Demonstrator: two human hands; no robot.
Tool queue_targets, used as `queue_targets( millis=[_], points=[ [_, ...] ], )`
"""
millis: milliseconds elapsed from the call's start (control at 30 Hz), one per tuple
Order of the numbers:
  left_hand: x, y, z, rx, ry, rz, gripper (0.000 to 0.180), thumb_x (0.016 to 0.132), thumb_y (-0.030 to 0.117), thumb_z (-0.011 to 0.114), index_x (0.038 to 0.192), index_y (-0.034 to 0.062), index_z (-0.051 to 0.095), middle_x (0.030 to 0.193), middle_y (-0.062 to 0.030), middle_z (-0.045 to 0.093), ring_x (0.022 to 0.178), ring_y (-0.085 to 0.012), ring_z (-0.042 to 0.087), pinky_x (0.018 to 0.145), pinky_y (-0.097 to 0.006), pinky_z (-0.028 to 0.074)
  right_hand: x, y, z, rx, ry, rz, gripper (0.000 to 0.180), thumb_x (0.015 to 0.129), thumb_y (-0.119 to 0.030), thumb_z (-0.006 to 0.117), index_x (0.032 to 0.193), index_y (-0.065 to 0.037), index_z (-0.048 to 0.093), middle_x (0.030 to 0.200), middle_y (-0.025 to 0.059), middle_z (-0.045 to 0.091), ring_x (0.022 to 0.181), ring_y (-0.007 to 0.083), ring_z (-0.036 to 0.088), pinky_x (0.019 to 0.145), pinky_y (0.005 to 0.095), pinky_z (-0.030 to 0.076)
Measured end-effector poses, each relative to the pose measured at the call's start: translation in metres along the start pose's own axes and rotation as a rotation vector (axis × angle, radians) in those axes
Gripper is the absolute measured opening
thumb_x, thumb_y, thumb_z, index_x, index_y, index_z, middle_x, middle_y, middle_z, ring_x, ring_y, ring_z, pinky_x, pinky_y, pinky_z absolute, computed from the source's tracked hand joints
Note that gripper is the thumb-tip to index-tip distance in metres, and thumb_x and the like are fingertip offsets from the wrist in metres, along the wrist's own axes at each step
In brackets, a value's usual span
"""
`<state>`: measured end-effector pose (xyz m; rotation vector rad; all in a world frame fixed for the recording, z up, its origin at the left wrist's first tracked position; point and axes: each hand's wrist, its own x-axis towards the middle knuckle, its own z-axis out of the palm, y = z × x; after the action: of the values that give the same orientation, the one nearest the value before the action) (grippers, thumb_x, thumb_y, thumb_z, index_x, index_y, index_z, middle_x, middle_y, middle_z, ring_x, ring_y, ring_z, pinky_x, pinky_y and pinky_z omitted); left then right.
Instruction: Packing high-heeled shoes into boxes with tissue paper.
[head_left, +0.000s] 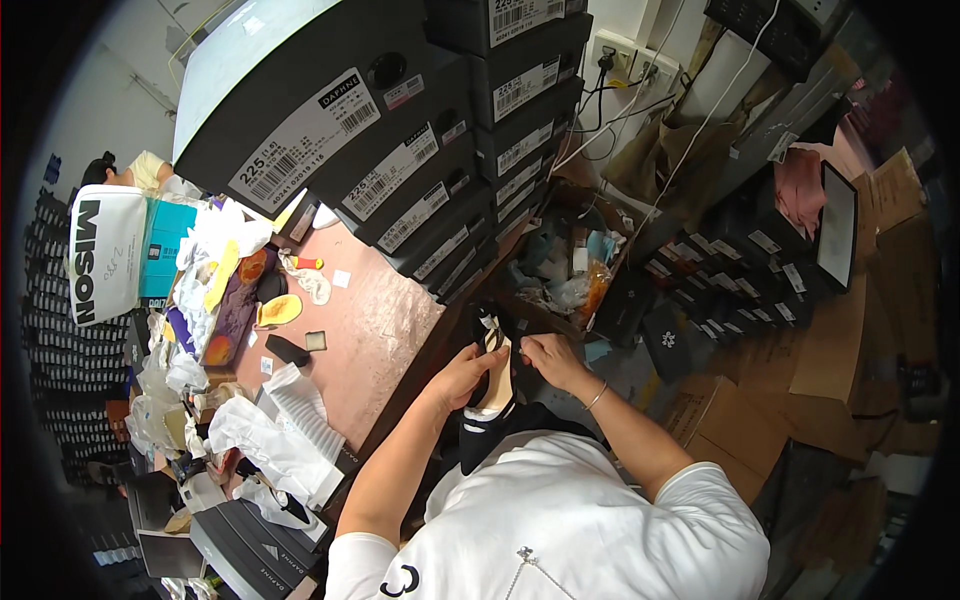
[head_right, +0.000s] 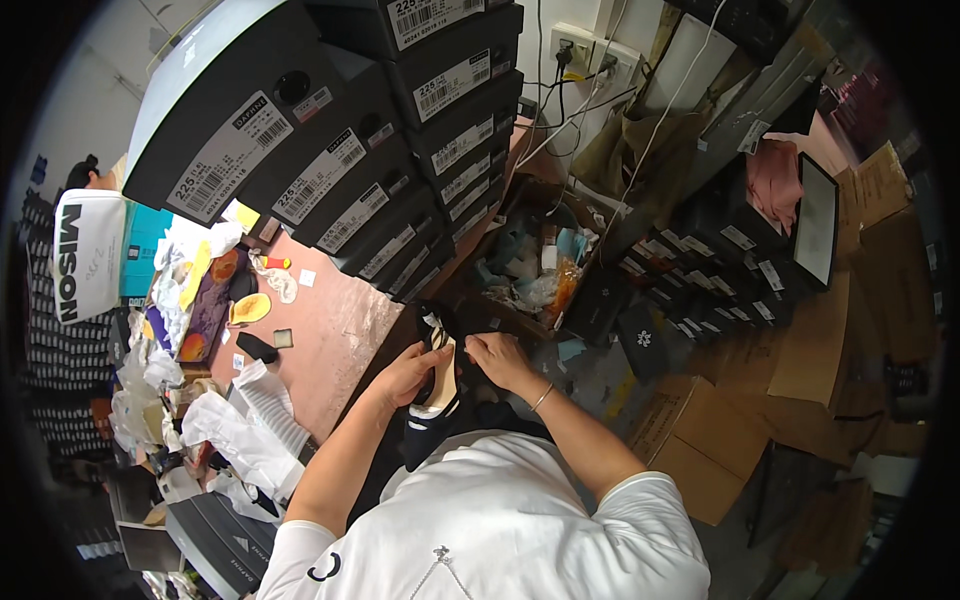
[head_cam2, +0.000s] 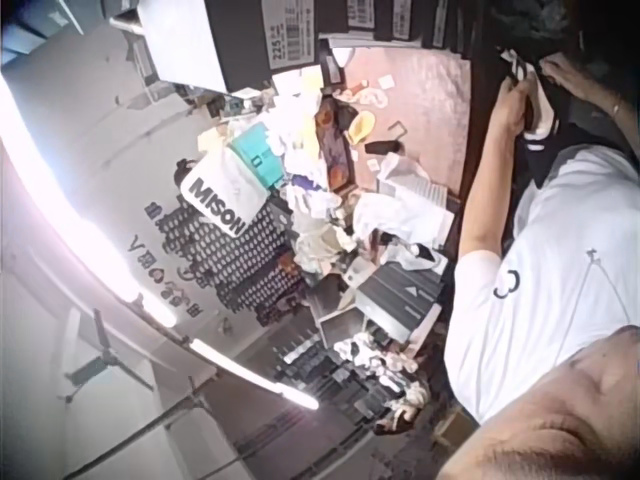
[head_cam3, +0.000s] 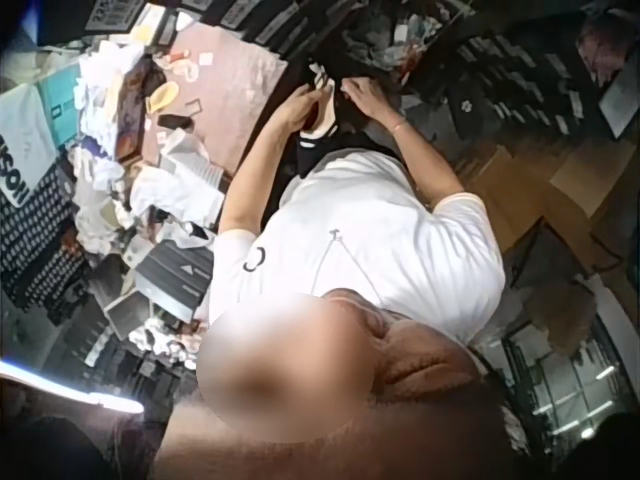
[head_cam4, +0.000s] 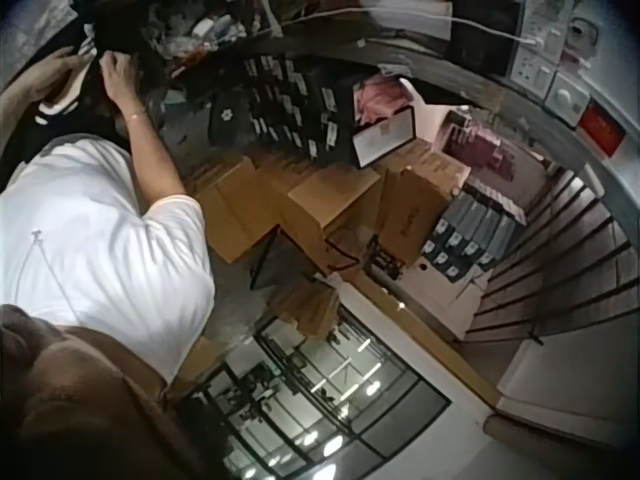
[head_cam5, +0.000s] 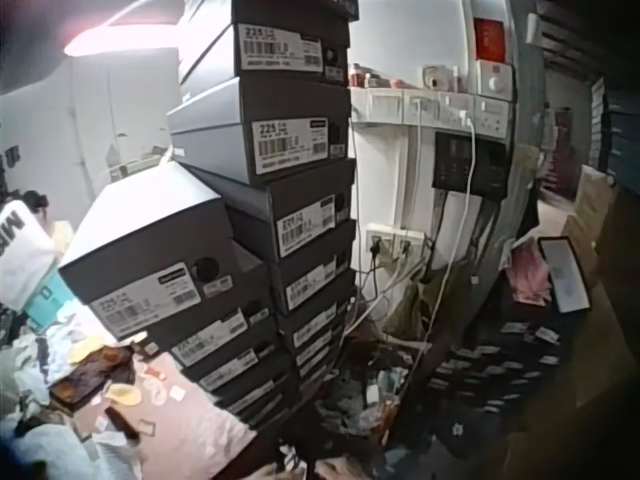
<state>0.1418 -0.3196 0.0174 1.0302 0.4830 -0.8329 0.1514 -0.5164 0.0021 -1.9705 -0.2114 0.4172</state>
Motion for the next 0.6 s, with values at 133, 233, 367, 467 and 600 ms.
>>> queue_targets(
  millis=[133,233,367,467,600],
  points=[
    [0.0,-0.003,-0.003,-0.001,-0.008,0.003,0.028,0.091,0.023,0.062,0.106,0.0012,0.054,0.09,-0.0095,0.063,0.082,-0.0204,0.063,0.072,-0.034,0.053,-0.001,-0.001,0.0,0.013,-0.015,0.024,0.041,0.094,-0.033,0.043,0.073,-0.001,0.059,0.067,0.0146,0.061,0.068,0.0336,0.063,0.063,0.0388,0.046],
    [-0.008,-0.002,-0.003,-0.014,-0.027,-0.01,0.027,0.092,0.023,0.062,0.106,0.001,0.054,0.09,-0.0096,0.063,0.082,-0.0208,0.063,0.072,-0.034,0.053,-0.003,-0.004,0.002,0.009,-0.023,0.036,0.042,0.094,-0.033,0.043,0.074,-0.001,0.059,0.067,0.0147,0.061,0.068,0.0331,0.063,0.063,0.0388,0.046],
    [-0.019,-0.004,-0.011,-0.031,-0.046,-0.025,0.026,0.092,0.022,0.061,0.105,0.001,0.055,0.09,-0.0096,0.063,0.083,-0.0211,0.064,0.072,-0.035,0.054,-0.004,-0.007,0.015,0.044,-0.045,0.017,0.044,0.096,-0.036,0.042,0.074,0.0,0.059,0.066,0.0127,0.06,0.062,0.0277,0.06,0.061,0.0365,0.045],
    [-0.029,-0.009,-0.026,-0.092,-0.092,-0.016,0.027,0.093,0.024,0.06,0.108,0.002,0.055,0.09,-0.0098,0.063,0.081,-0.0207,0.064,0.071,-0.034,0.054,-0.006,-0.019,0.028,0.237,-0.057,0.145,0.047,0.097,-0.039,0.043,0.075,0.0,0.058,0.064,0.0068,0.058,0.058,0.0179,0.056,0.058,0.0317,0.044],
    [-0.055,-0.018,-0.062,-0.294,-0.199,-0.001,0.032,0.094,0.03,0.056,0.111,0.0037,0.055,0.088,-0.0104,0.064,0.079,-0.0217,0.064,0.07,-0.034,0.055,0.0,-0.029,0.042,0.483,-0.116,0.299,0.044,0.097,-0.04,0.047,0.076,-0.002,0.055,0.063,-0.0008,0.052,0.058,0.0078,0.051,0.054,0.0257,0.042]
  ],
)
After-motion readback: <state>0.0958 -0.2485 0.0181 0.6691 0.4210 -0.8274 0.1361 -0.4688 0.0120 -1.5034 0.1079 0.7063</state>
